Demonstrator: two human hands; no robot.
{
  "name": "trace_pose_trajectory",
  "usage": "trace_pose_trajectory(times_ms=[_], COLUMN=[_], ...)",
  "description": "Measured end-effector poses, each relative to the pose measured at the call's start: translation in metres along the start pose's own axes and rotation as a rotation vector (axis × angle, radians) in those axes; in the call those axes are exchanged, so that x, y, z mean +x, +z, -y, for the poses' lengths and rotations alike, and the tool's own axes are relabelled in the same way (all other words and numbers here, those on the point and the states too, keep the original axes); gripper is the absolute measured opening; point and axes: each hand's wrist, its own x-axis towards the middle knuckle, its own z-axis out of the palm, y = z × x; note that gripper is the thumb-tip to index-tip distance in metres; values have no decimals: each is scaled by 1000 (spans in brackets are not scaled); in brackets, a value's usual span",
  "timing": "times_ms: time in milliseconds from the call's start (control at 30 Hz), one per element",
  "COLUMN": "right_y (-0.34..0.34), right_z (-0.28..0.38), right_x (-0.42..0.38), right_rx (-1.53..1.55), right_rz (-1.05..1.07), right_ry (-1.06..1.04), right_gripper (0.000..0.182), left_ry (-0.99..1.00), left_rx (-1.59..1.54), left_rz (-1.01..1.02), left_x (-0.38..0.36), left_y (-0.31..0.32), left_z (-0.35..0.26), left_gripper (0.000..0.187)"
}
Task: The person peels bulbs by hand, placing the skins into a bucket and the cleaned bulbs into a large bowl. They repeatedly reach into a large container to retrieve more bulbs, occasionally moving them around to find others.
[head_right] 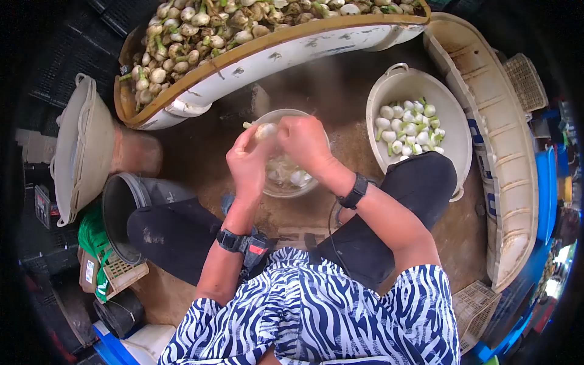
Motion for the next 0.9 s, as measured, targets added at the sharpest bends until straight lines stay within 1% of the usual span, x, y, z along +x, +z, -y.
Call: trace_pose_trajectory(times_ms=[33,100,133,167,200,233,300,333,367,400,433,467,500,533,567,600,633,667,700,733,767,800,833,867,900], right_y=[-2,-5,-6,-8,-14,-13,-16,-20,-22,-23,-25,-18,-12,-7,12,9,18,14,9,0,7,-7,-8,-8,-19], right_z=[-3,-15,-32,-50,-54,-55,-44,-29,-14,1,10,10,4,-3,-20,-19,-25,-27,-27,-46,-61,-73,-81,-74,-61], right_x=[0,4,11,15,20,18,9,7,4,1,0,-2,-5,-9,-10,-9,-10,-9,-6,-5,-7,-9,-10,-5,-4], right_rx=[46,93,-19,-131,-274,-265,63,164,230,292,279,158,119,249,117,86,59,43,-15,-150,-236,-392,-433,-381,-245], right_rz=[-26,-49,-57,-66,50,49,35,85,130,169,226,195,83,40,30,45,-39,-6,-46,-7,54,102,84,18,-53], right_ry=[-3,-11,40,92,142,134,0,-27,17,60,67,21,-96,-73,-127,-144,-138,-121,-78,-56,-47,-108,-67,-43,-130], right_gripper=[9,9,9,8,11,11,15,18,18,18,21,22,17,12,10,9,10,12,11,11,11,8,7,8,12], left_ry=[2,-135,-126,-239,-346,-337,-423,-407,-408,-383,-350,-344,-345,-324,-293,-334,-324,-341,-366,-301,-306,-372,-414,-484,-573], left_rx=[-2,-183,-180,-355,-532,-526,-618,-575,-578,-462,-351,-258,-180,-87,-71,-97,-75,-115,-239,-314,-293,-470,-636,-686,-741], left_rz=[7,122,120,202,286,282,345,275,283,219,164,118,100,114,108,100,136,159,210,375,378,433,438,458,514], left_x=[0,2,5,6,8,9,9,9,7,5,5,4,2,0,-1,-2,-2,0,0,11,8,5,4,9,11], left_y=[0,-7,-15,-24,-31,-37,-50,-46,-43,-38,-32,-27,-20,-17,-16,-10,-12,-14,-15,-24,-18,-15,-22,-31,-34], left_z=[-1,-5,-10,-14,-18,-16,-9,-9,-8,-7,-7,-7,-5,-9,-8,-9,-6,0,0,16,13,4,-4,1,-1], left_gripper=[30,32,32,33,33,33,34,36,36,37,39,39,40,38,38,36,37,40,43,43,43,44,44,45,46])
